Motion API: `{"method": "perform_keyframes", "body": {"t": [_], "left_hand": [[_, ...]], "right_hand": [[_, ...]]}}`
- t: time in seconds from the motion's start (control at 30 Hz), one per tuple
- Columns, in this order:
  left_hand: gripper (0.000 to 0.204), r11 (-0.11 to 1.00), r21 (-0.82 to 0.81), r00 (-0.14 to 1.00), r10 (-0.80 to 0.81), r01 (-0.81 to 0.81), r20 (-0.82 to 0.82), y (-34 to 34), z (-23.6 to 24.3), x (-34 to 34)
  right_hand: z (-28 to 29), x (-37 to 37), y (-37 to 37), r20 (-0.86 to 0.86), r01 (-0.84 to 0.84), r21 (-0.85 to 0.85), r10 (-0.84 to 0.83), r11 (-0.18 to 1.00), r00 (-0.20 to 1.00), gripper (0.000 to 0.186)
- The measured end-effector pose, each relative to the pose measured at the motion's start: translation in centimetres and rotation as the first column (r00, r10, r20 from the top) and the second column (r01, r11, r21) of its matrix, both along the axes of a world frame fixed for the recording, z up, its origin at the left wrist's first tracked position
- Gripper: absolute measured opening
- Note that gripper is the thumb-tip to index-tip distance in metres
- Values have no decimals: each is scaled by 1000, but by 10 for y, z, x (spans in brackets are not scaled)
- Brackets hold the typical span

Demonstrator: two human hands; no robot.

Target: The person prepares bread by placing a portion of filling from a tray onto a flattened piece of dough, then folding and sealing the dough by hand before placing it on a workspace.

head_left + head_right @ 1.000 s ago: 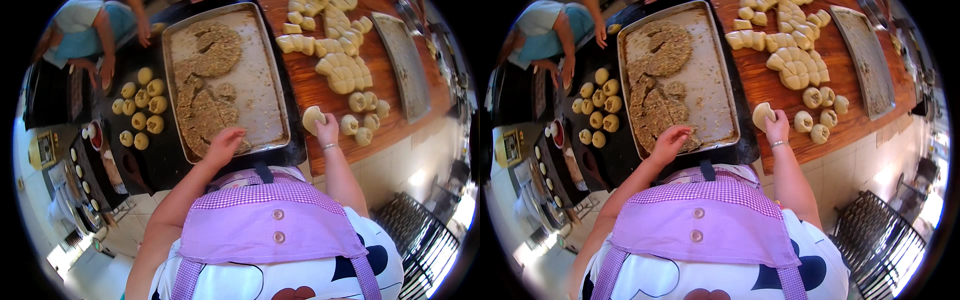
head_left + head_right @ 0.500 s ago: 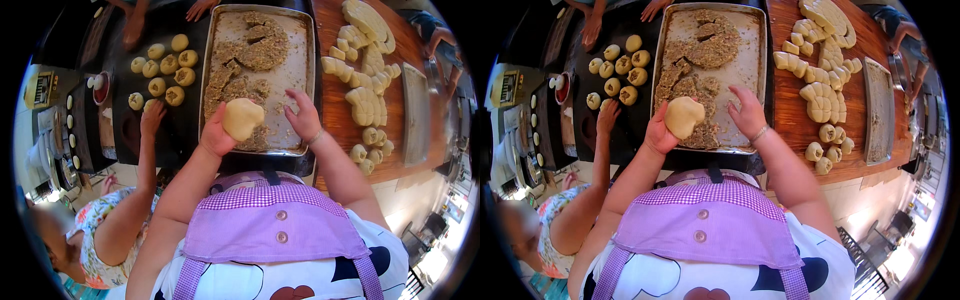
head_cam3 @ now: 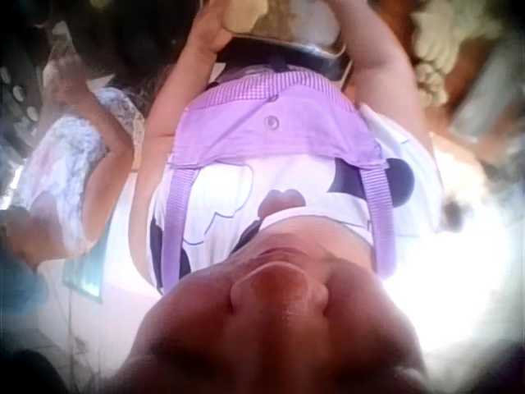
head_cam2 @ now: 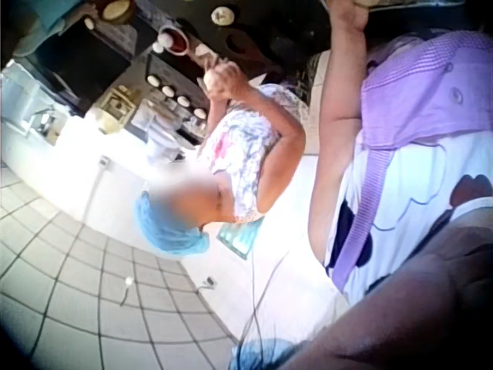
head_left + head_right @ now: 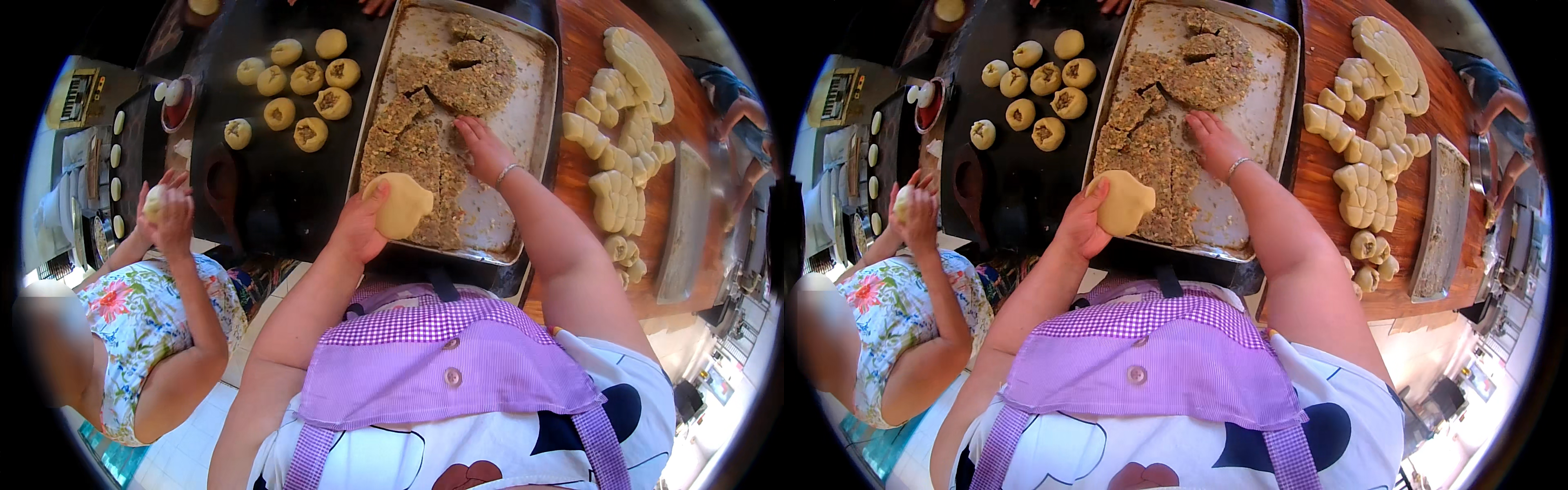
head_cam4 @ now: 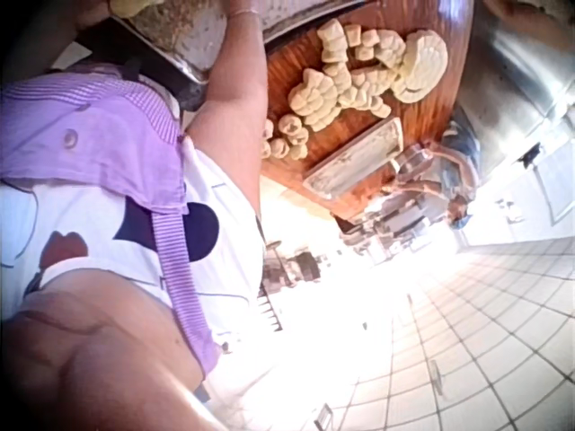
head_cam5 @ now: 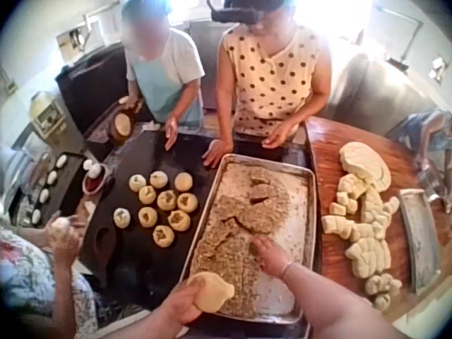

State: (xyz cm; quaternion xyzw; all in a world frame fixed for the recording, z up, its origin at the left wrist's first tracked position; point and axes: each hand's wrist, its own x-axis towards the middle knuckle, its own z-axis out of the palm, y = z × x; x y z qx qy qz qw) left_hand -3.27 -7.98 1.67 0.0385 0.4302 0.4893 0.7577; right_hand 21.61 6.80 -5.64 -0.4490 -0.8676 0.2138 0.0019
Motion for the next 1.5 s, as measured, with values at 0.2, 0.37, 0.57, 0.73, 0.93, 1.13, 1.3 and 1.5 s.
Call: {"method": "perform_keyframes", "body": {"t": [0.2,0.37,0.57,0.73,0.93,1.13,1.3,1.5], "left_hand": [[40,998,-63,1000,1,0,21,6,-6,0],[39,1000,20,984,-22,19,178,7,-2,-5],[42,983,11,981,-183,183,62,15,-10,-9],[46,972,15,923,-228,235,309,29,6,4],[62,972,47,902,-233,232,363,36,18,29],[51,981,-13,907,-173,192,385,36,31,43],[54,983,-35,879,-143,179,455,39,39,59],[40,988,73,985,-145,138,96,36,38,81]], "right_hand": [[-25,6,19,-140,224,-96,-236,970,962,76],[-15,2,-1,-331,505,-305,-587,807,739,71],[70,-3,-44,-644,98,-658,-626,746,440,70],[138,-21,-60,-694,-170,-433,-208,885,689,66],[141,-21,-53,-640,-334,-203,134,920,756,67],[156,-15,-62,-787,-4,-393,-334,920,519,71],[93,0,-93,-407,-225,-904,-893,364,192,80],[93,-39,-123,-82,-411,-899,-981,149,-176,78]]}}
